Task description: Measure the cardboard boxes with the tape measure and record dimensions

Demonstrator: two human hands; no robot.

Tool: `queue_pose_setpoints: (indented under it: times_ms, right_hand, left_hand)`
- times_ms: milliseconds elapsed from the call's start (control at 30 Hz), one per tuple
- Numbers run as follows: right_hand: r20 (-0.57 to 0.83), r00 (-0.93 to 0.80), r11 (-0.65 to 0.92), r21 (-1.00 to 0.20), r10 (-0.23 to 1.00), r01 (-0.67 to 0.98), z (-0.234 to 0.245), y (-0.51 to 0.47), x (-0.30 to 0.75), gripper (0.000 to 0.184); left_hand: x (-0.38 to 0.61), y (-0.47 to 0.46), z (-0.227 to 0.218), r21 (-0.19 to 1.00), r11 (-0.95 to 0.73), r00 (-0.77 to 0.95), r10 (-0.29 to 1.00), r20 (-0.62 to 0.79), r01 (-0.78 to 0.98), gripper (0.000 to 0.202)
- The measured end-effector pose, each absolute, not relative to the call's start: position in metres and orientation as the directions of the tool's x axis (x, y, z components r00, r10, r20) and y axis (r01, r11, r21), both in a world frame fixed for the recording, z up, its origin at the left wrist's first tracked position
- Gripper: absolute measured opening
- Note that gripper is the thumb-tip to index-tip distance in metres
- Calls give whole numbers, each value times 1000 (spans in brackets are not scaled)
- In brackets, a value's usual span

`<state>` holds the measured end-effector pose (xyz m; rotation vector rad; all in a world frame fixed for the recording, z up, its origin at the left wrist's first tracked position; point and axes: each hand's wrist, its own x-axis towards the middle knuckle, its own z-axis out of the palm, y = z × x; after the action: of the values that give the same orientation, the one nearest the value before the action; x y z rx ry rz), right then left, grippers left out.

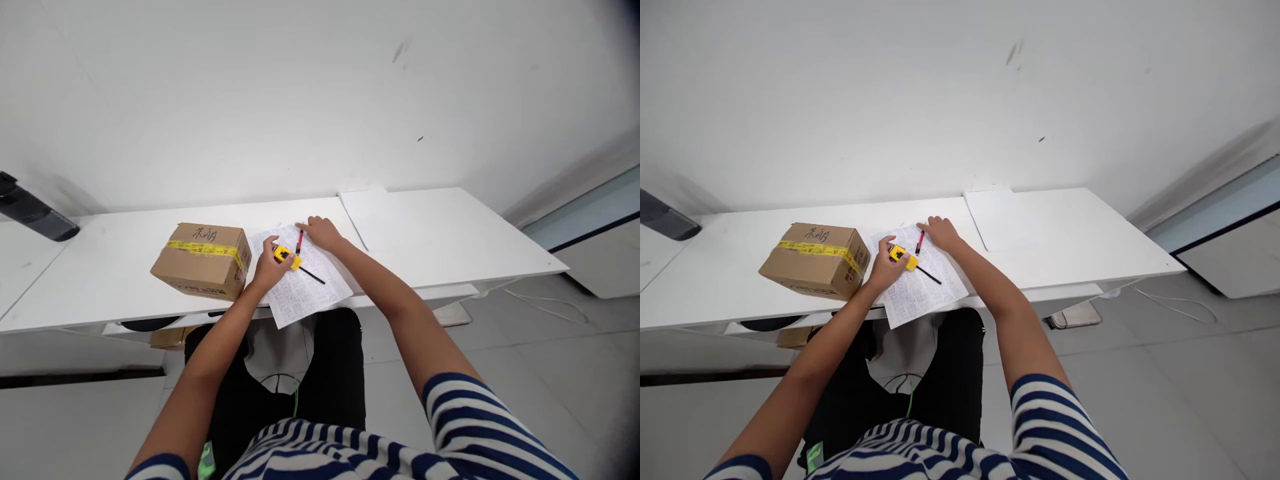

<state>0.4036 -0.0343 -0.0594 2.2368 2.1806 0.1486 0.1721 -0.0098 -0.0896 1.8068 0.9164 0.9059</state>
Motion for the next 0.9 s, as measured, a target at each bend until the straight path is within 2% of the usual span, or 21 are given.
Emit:
queue_pose_setpoints:
  times_ms: [67, 167, 267, 300, 333, 367, 433, 467, 500, 533, 600, 667, 767, 900]
  right_hand:
    - [-1, -53, 53, 77, 999, 996, -63, -26, 404, 52]
    - [28, -48, 47, 30, 998, 998, -73, -32, 396, 44]
    - [94, 1, 0, -12, 996, 1000, -83, -47, 382, 44]
    - [141, 40, -30, -74, 989, 997, -86, -51, 376, 43]
    - [198, 99, -61, -193, 975, 979, -88, -54, 371, 40]
    - [252, 183, -80, -368, 950, 926, -91, -56, 365, 35]
    - [289, 392, -47, -750, 873, 660, -95, -55, 355, 22]
    - [264, 465, -1, -869, 845, 495, -97, -53, 351, 18]
    - [237, 492, 41, -926, 838, 376, -98, -52, 348, 18]
    - [217, 484, 70, -950, 848, 304, -99, -50, 345, 19]
    - [190, 412, 84, -962, 891, 260, -101, -50, 342, 21]
    - [159, 371, 61, -963, 915, 262, -102, -52, 341, 22]
    - [136, 405, 16, -958, 904, 287, -102, -57, 341, 23]
    - [128, 400, -4, -950, 908, 313, -98, -61, 339, 23]
  left_hand:
    - [164, 0, -99, 968, -228, 475, 867, 152, 107, 64]
    - [156, 15, -100, 995, -99, 502, 860, 93, -15, 62]
    - [143, 36, -90, 999, -37, 509, 860, 25, 13, 63]
    - [136, 44, -85, 1000, -5, 508, 861, -10, 29, 62]
    - [128, 53, -80, 999, 31, 511, 858, -47, 40, 60]
    - [120, 62, -76, 997, 64, 521, 850, -78, 44, 59]
    - [103, 81, -69, 995, 101, 546, 832, -96, 21, 60]
    - [96, 89, -67, 994, 110, 552, 829, -88, -6, 62]
    - [91, 95, -67, 992, 117, 551, 831, -77, -37, 65]
    - [88, 99, -67, 990, 121, 544, 837, -66, -67, 67]
    - [87, 102, -71, 990, 104, 531, 846, -39, -92, 66]
    - [91, 99, -75, 997, 41, 535, 845, -2, -62, 56]
    - [99, 92, -79, 998, -53, 561, 826, 52, -14, 36]
    - [104, 86, -77, 996, -89, 558, 827, 66, 15, 24]
